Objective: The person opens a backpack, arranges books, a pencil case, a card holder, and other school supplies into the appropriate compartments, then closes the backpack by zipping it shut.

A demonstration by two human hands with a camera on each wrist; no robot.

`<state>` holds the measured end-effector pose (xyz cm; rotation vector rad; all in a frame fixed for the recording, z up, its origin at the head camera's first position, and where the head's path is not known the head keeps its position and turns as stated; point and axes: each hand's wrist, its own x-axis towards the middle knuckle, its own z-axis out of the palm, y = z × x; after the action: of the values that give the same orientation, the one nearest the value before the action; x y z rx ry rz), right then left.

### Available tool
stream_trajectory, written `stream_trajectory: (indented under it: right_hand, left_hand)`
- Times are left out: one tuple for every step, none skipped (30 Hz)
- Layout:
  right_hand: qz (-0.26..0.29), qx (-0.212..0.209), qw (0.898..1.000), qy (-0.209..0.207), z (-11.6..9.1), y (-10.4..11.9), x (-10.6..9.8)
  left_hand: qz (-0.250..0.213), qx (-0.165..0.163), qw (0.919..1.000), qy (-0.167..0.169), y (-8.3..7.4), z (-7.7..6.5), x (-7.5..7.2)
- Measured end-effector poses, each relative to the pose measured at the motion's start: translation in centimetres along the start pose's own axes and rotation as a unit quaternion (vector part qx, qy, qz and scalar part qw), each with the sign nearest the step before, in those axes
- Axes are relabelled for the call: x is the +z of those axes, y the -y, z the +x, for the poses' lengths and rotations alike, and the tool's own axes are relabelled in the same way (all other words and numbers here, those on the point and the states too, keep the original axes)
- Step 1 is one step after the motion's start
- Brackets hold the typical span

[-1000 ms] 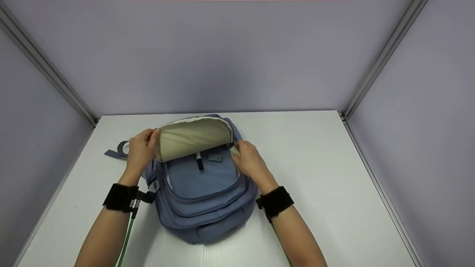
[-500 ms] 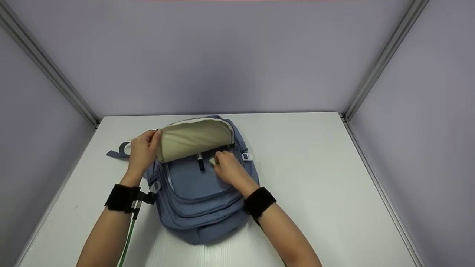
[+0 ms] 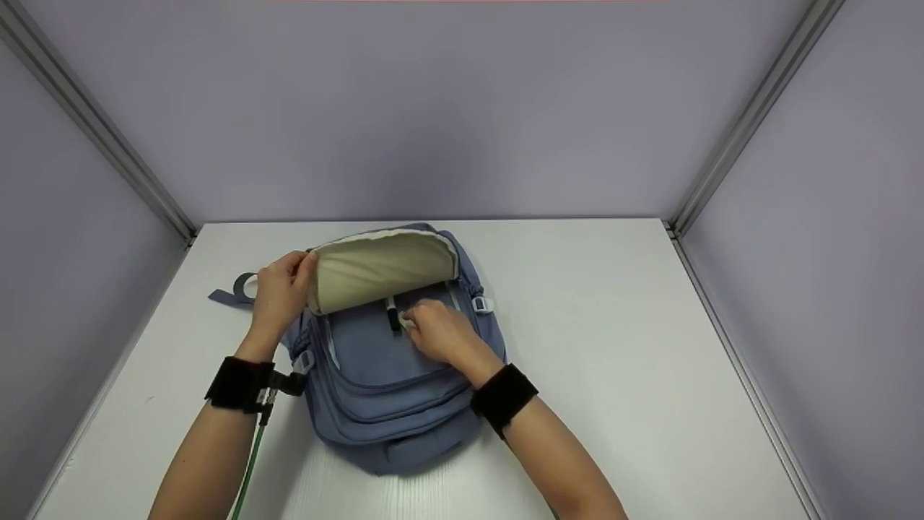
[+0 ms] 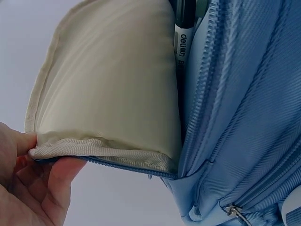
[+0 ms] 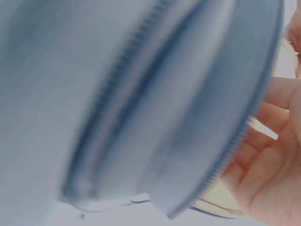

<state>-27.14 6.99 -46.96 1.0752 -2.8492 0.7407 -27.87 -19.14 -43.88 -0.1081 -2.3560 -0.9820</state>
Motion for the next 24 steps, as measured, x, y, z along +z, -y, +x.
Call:
stream_trajectory:
  right_hand:
    - [-0.001, -0.001, 1.0, -0.02, -0.1, 0.1, -0.4]
    - [-0.004, -0.005, 0.999, -0.047, -0.1, 0.2, -0.8]
    - [-0.003, -0.012, 0.997, -0.077, -0.1, 0.3, -1.1]
    - [-0.002, -0.02, 0.994, -0.111, 0.0, 0.4, -1.5]
    - [-0.003, -0.031, 0.989, -0.144, 0.1, 0.4, -1.9]
    - [-0.007, -0.039, 0.984, -0.175, 0.2, 0.3, -2.3]
    - [-0.013, -0.046, 0.978, -0.203, 0.4, 0.2, -2.7]
    - [-0.019, -0.049, 0.972, -0.227, 0.5, 0.1, -3.0]
    - [-0.023, -0.047, 0.969, -0.243, 0.7, -0.1, -3.4]
    - [-0.029, -0.043, 0.966, -0.255, 0.8, -0.4, -3.7]
    - [-0.034, -0.035, 0.964, -0.26, 0.9, -0.6, -3.9]
    - [-0.039, -0.024, 0.965, -0.26, 0.9, -0.8, -4.2]
    - [-0.04, -0.014, 0.966, -0.256, 0.9, -1.0, -4.3]
    - [-0.04, -0.005, 0.967, -0.251, 0.9, -1.2, -4.5]
    - [-0.037, 0.005, 0.969, -0.244, 0.8, -1.3, -4.6]
    - [-0.033, 0.012, 0.97, -0.239, 0.6, -1.5, -4.7]
    - [-0.027, 0.016, 0.972, -0.234, 0.4, -1.6, -4.8]
    - [-0.019, 0.017, 0.973, -0.231, 0.2, -1.7, -4.9]
    - [-0.011, 0.015, 0.973, -0.23, 0.0, -1.9, -5.0]
    - [-0.005, 0.013, 0.973, -0.231, -0.3, -2.0, -5.1]
    - [0.003, 0.01, 0.973, -0.232, -0.6, -2.1, -5.2]
    - [0.009, 0.004, 0.972, -0.234, -0.9, -2.2, -5.2]
    - [0.014, -0.003, 0.972, -0.236, -1.3, -2.3, -5.2]
    - [0.017, -0.01, 0.971, -0.237, -1.7, -2.5, -5.2]
  left_hand:
    - [-0.002, 0.001, 1.0, 0.001, 0.0, 0.0, 0.0]
    - [-0.004, 0.001, 1.0, 0.002, 0.0, 0.0, 0.0]
    - [-0.005, 0.0, 1.0, 0.004, 0.0, 0.0, 0.0]
    - [-0.006, 0.0, 1.0, 0.006, -0.1, 0.0, -0.1]
    - [-0.007, 0.0, 1.0, 0.007, -0.1, 0.0, -0.1]
    - [-0.007, -0.002, 0.9999, 0.01, -0.1, -0.1, -0.2]
    - [-0.007, -0.001, 0.9999, 0.012, -0.2, -0.1, -0.2]
    - [-0.007, 0.0, 0.9999, 0.015, -0.3, -0.2, -0.3]
    - [-0.009, 0.0, 0.9997, 0.021, -0.3, -0.2, -0.4]
    - [-0.012, 0.0, 0.9995, 0.028, -0.4, -0.3, -0.4]
    - [-0.015, 0.0, 0.9992, 0.036, -0.5, -0.4, -0.5]
    - [-0.021, -0.002, 0.9986, 0.048, -0.6, -0.5, -0.7]
    - [-0.027, -0.001, 0.998, 0.058, -0.7, -0.6, -0.8]
    - [-0.034, 0.001, 0.9971, 0.068, -0.8, -0.7, -0.9]
    - [-0.038, 0.004, 0.9963, 0.078, -0.9, -0.9, -1.0]
    - [-0.043, 0.008, 0.9953, 0.087, -0.9, -1.1, -1.2]
    - [-0.049, 0.014, 0.994, 0.096, -1.0, -1.3, -1.3]
    - [-0.058, 0.02, 0.9924, 0.107, -0.9, -1.6, -1.4]
    - [-0.064, 0.026, 0.9908, 0.117, -0.9, -1.8, -1.5]
    - [-0.073, 0.029, 0.9885, 0.129, -0.8, -2.1, -1.6]
    - [-0.081, 0.03, 0.9861, 0.142, -0.8, -2.4, -1.7]
    - [-0.092, 0.028, 0.9832, 0.155, -0.8, -2.7, -1.8]
    - [-0.103, 0.024, 0.9805, 0.165, -0.7, -3.1, -1.9]
    - [-0.111, 0.017, 0.9783, 0.174, -0.6, -3.4, -1.9]
